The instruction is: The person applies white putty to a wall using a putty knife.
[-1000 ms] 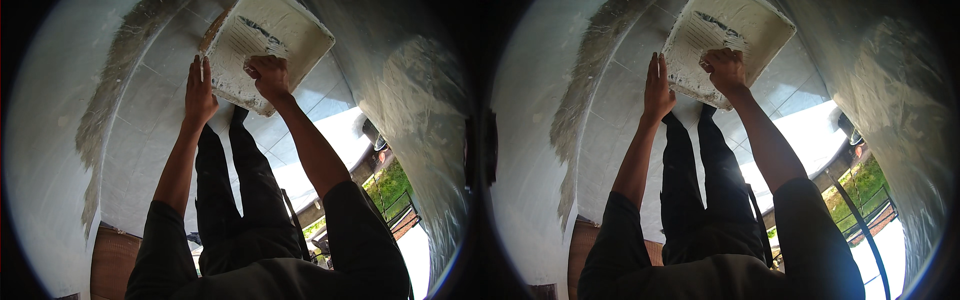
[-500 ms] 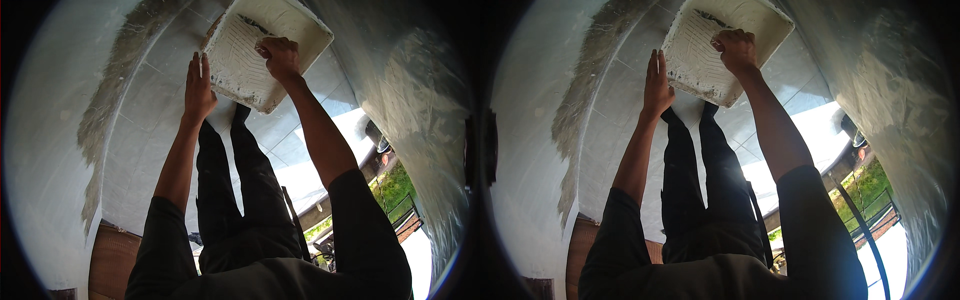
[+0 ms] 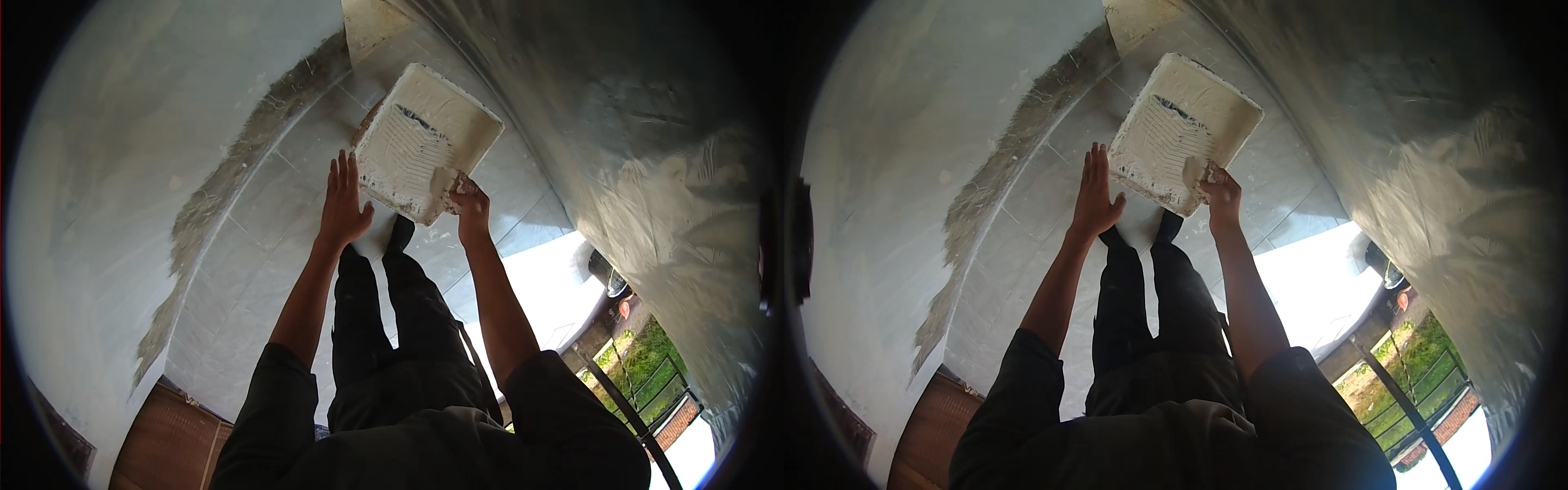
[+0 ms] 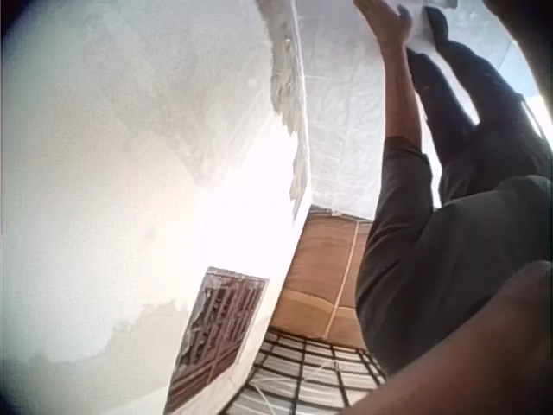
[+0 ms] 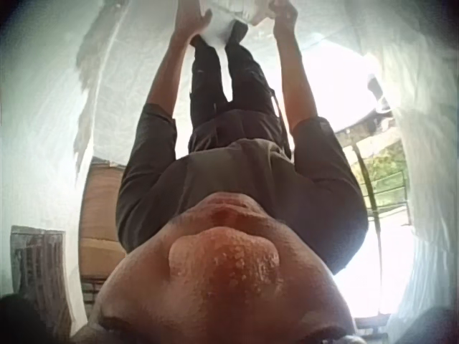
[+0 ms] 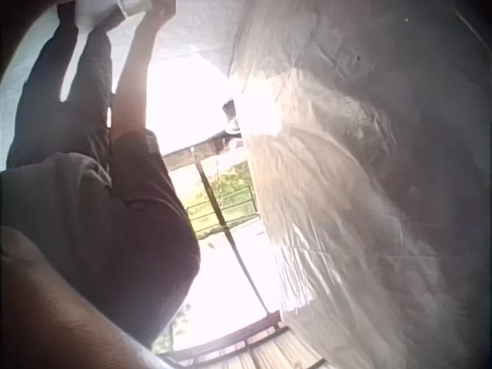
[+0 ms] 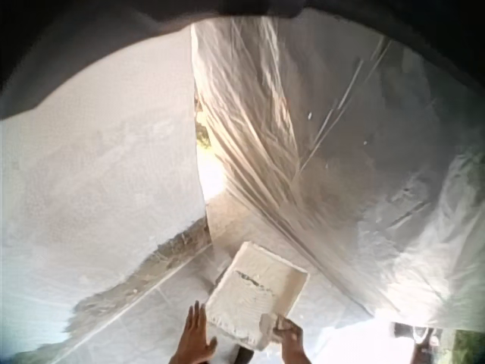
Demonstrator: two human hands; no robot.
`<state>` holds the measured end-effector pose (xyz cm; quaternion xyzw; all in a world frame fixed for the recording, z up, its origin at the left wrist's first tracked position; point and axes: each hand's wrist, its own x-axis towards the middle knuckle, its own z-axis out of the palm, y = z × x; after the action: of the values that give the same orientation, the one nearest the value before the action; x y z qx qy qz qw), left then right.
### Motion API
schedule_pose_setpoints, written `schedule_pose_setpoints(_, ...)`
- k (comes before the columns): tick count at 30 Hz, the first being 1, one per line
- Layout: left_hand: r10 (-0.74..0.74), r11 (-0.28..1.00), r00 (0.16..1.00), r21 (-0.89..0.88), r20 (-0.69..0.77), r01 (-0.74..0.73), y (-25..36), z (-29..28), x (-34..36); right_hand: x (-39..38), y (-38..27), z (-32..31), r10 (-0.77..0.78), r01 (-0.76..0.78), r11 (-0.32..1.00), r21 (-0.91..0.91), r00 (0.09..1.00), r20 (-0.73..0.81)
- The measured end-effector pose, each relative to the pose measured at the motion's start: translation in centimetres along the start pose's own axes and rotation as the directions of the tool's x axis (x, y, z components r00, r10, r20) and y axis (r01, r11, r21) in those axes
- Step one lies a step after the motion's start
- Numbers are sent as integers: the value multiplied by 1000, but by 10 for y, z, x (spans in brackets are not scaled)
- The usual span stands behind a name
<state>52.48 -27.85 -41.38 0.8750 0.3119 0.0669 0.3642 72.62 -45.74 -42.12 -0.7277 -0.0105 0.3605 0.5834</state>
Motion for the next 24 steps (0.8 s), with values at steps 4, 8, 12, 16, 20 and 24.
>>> schedule_pose_setpoints(4,7,1000,992,-6,-129,-8,30,-49,-12,-31,-83,29,67,-213,795,568,962,266)
schedule_pose_setpoints(8,42,999,977,-19,-210,-47,70,-93,-6,-50,-148,41,-42,-270,723,636,901,431)
schedule_pose_setpoints(12,68,998,954,9,-291,-68,99,-150,-6,-63,-192,63,-109,-244,751,613,871,480)
schedule_pose_setpoints(16,135,990,907,95,-399,-105,114,-210,-10,-82,-237,96,-197,-234,745,624,817,542)
schedule_pose_setpoints(20,194,978,850,167,-491,-127,117,-274,-26,-101,-270,140,-268,-244,746,620,742,615)
schedule_pose_setpoints(24,238,958,802,267,-548,-103,105,-328,-52,-130,-293,196,-315,-239,764,599,672,670)
